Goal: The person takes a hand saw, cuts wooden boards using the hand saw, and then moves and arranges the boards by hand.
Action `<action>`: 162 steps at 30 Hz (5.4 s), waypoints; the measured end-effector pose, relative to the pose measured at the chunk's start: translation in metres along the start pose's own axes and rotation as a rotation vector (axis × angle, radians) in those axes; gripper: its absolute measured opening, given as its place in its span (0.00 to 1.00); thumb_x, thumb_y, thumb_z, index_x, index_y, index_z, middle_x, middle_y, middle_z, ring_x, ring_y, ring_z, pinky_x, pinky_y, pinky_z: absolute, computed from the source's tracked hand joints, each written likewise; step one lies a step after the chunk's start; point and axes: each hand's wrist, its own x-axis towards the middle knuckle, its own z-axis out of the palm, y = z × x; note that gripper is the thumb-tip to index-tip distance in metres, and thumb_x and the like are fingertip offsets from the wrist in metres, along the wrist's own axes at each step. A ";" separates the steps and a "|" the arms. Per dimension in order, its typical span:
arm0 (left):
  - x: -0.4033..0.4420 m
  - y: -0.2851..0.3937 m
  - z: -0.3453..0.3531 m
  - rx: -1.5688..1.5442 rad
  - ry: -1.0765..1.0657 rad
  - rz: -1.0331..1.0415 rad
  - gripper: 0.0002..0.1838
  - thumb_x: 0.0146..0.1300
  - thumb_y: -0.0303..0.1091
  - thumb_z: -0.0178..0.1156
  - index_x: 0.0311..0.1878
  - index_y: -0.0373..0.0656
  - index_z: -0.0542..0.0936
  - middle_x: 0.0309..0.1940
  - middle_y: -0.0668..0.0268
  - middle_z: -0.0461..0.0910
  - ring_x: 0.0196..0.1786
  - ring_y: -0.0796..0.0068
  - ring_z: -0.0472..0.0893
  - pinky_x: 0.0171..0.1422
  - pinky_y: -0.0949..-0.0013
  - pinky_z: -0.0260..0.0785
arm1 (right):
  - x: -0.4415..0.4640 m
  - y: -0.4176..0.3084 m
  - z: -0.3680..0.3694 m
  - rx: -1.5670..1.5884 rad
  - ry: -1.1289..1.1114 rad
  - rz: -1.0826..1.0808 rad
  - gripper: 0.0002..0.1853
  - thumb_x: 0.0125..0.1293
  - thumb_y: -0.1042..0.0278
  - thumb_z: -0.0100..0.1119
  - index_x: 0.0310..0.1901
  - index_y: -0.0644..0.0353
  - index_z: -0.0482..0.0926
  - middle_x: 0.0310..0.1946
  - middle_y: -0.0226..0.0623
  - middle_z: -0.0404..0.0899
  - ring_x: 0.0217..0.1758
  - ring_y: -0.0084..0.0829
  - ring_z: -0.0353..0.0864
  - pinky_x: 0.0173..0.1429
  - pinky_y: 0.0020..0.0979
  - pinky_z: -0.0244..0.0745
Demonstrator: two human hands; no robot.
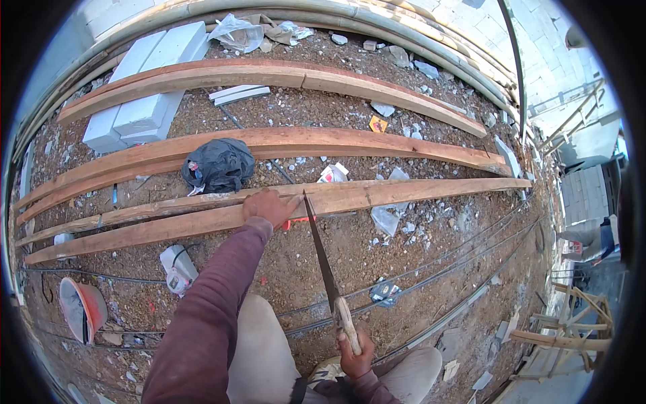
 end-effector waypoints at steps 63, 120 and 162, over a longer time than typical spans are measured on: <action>0.120 -0.085 -0.067 0.212 0.262 0.451 0.50 0.58 0.67 0.69 0.72 0.38 0.68 0.71 0.47 0.73 0.75 0.48 0.70 0.84 0.48 0.53 | 0.161 -0.116 0.079 0.058 -0.035 -0.244 0.13 0.74 0.63 0.64 0.35 0.62 0.74 0.22 0.39 0.73 0.23 0.34 0.72 0.31 0.37 0.68; 0.136 -0.083 -0.077 0.120 0.195 0.400 0.50 0.57 0.65 0.71 0.71 0.35 0.70 0.70 0.48 0.74 0.74 0.52 0.72 0.77 0.54 0.66 | 0.233 -0.124 0.140 -0.014 0.043 -0.308 0.10 0.72 0.68 0.65 0.36 0.63 0.77 0.22 0.38 0.71 0.23 0.30 0.71 0.30 0.35 0.68; 0.138 -0.089 -0.076 0.137 0.198 0.421 0.48 0.58 0.65 0.70 0.69 0.34 0.71 0.70 0.48 0.74 0.75 0.53 0.71 0.79 0.55 0.64 | 0.222 -0.104 0.130 0.078 -0.016 -0.172 0.09 0.76 0.65 0.62 0.43 0.62 0.81 0.25 0.27 0.75 0.27 0.19 0.74 0.32 0.25 0.68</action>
